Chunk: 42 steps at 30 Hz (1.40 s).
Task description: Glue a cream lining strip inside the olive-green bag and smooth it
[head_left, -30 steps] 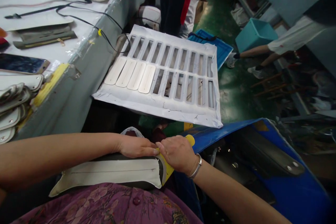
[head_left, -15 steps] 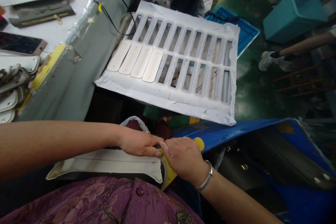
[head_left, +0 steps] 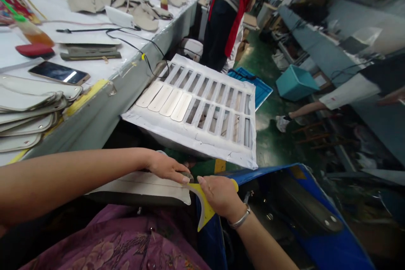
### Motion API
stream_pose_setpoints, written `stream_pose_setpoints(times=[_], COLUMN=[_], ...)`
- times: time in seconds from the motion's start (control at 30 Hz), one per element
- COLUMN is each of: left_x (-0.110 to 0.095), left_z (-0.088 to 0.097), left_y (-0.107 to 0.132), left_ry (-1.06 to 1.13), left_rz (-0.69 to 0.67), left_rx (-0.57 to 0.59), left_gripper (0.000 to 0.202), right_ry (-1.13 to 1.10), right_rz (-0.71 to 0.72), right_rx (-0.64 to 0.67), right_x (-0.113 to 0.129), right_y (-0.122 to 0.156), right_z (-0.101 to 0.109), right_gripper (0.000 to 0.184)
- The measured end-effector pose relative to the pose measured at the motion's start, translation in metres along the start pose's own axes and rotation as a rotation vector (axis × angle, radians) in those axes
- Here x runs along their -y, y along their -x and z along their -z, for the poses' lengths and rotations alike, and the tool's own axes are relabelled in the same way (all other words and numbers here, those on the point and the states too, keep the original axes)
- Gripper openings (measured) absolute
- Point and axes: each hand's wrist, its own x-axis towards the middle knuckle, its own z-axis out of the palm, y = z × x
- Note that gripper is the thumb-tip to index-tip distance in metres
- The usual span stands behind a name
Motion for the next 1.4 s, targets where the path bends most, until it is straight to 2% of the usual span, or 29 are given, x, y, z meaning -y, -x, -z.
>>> stream_pose_setpoints(times=[0.13, 0.23, 0.37, 0.47, 0.53, 0.6, 0.67, 0.77, 0.9, 1.03, 1.2, 1.4], left_x=[0.002, 0.004, -0.001, -0.016, -0.027, -0.035, -0.038, -0.036, -0.033, -0.029, -0.025, -0.026], left_z=[0.001, 0.000, -0.003, -0.014, -0.027, -0.041, -0.053, -0.063, -0.072, -0.086, -0.096, -0.099], left_y=[-0.019, -0.034, -0.032, -0.020, -0.016, -0.017, -0.021, -0.026, -0.026, -0.027, -0.031, -0.033], left_ry=[-0.016, -0.016, -0.073, -0.312, -0.487, -0.608, -0.685, -0.766, -0.828, -0.852, -0.865, -0.919], left_rz=[0.080, 0.137, 0.098, 0.081, 0.133, 0.213, 0.256, 0.266, 0.235, 0.193, 0.169, 0.140], left_rx=[-0.058, -0.048, -0.056, -0.167, -0.240, -0.298, -0.358, -0.430, -0.503, -0.638, -0.754, -0.800], left_gripper=[0.064, 0.060, 0.060, 0.083, 0.101, 0.101, 0.089, 0.081, 0.083, 0.080, 0.083, 0.083], right_ry=[-0.010, -0.082, -0.373, -0.670, -0.802, -0.898, -1.021, -1.285, -1.561, -1.517, -1.398, -1.240], right_rz=[-0.103, -0.131, -0.182, -0.194, -0.212, -0.226, -0.222, -0.222, -0.257, -0.221, -0.084, 0.013], right_rx=[0.013, 0.063, 0.060, -0.013, -0.005, 0.073, 0.186, 0.366, 0.583, 0.664, 0.600, 0.535], right_x=[-0.006, -0.014, -0.031, -0.042, -0.046, -0.046, -0.043, -0.037, -0.028, -0.024, -0.023, -0.018], right_y=[-0.003, 0.002, 0.024, 0.044, 0.055, 0.063, 0.070, 0.078, 0.081, 0.072, 0.055, 0.045], right_z=[0.001, -0.006, -0.016, -0.016, -0.012, -0.010, -0.010, -0.019, -0.034, -0.041, -0.047, -0.049], right_gripper=[0.050, 0.052, 0.054, 0.050, 0.047, 0.047, 0.046, 0.043, 0.046, 0.044, 0.038, 0.030])
